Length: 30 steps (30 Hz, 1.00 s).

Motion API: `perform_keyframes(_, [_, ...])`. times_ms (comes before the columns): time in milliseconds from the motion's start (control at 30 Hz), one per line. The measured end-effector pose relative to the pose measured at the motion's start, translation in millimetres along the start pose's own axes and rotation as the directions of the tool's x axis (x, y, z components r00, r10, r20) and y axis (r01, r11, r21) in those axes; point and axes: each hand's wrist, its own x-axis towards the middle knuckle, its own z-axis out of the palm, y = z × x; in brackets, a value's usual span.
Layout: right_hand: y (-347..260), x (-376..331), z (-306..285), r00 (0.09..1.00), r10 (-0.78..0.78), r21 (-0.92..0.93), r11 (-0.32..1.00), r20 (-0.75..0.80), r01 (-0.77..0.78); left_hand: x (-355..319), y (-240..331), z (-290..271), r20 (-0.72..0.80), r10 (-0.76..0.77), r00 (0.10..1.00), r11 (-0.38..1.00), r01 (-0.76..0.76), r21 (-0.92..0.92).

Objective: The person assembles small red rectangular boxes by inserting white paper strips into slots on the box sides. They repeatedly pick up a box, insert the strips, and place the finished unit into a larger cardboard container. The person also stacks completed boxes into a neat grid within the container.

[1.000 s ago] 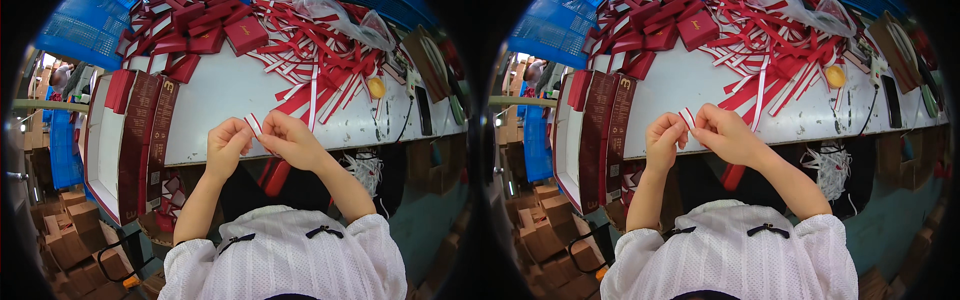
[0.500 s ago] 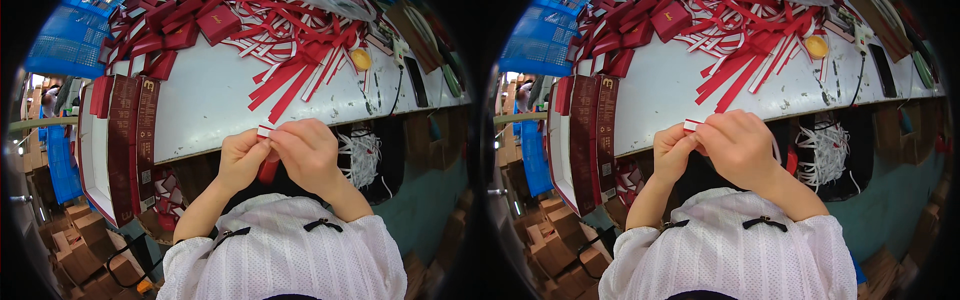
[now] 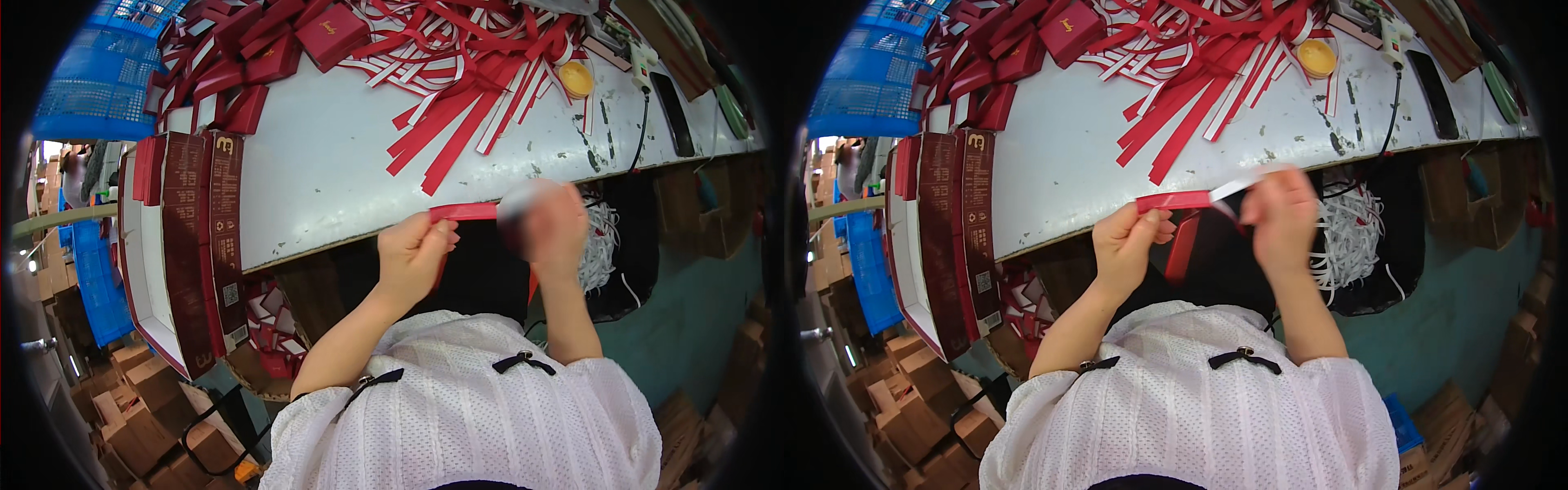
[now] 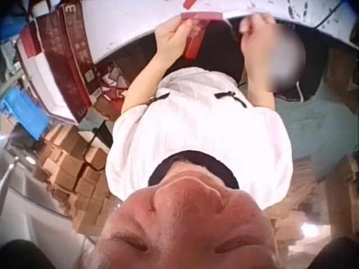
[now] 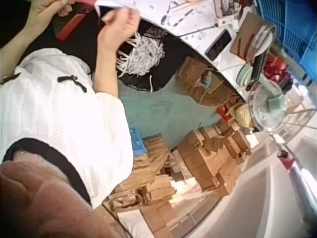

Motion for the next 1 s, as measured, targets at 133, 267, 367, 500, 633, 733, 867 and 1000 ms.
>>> perform_keyframes(133, [0.5, 30.9, -136.0, 0.953, 0.262, 0.627, 0.771, -0.155, -0.11, -13.7, -31.1, -39.3, -0.169, -0.129, 0.977, 0.896, 0.041, -0.442])
perform_keyframes(267, [33.4, 48.3, -340.3, 0.876, 0.193, 0.504, 0.861, -0.441, 0.064, -19.9, -34.8, -98.9, -0.456, -0.211, 0.865, 0.713, -0.182, -0.677])
perform_keyframes(367, [24.2, 47.5, -357.8, 0.614, 0.104, 0.288, 0.934, -0.782, 0.21, -29.3, -29.9, -133.9, -0.462, -0.113, 0.88, 0.628, -0.297, -0.72])
perform_keyframes(500, [27.0, 46.7, -276.9, 0.739, -0.424, -0.806, 0.528, -0.524, -0.269, -25.6, 6.4, -117.1, -0.319, 0.031, 0.947, 0.683, -0.253, -0.685])
perform_keyframes(633, [-14.3, -0.7, -47.2, 0.909, -0.394, -0.777, 0.528, 0.135, 0.344, -19.7, 30.1, -76.3, -0.043, 0.11, 0.993, 0.979, -0.116, -0.17])
perform_keyframes(733, [-23.7, -32.7, 39.8, 0.701, -0.337, -0.687, 0.183, 0.628, 0.703, -1.1, 47.4, -48.6, 0.125, 0.154, 0.98, 0.984, -0.141, -0.105])
perform_keyframes(867, [-16.3, -26.6, 52.0, 0.615, -0.365, -0.592, 0.187, 0.699, 0.784, 16.0, 48.8, -31.3, 0.296, 0.469, 0.832, 0.878, -0.476, -0.055])
perform_keyframes(1000, [-29.5, -15.6, 41.7, 0.809, -0.252, -0.566, 0.605, 0.532, 0.56, 43.5, 29.6, -47.9, 0.263, 0.574, 0.775, 0.771, -0.62, 0.145])
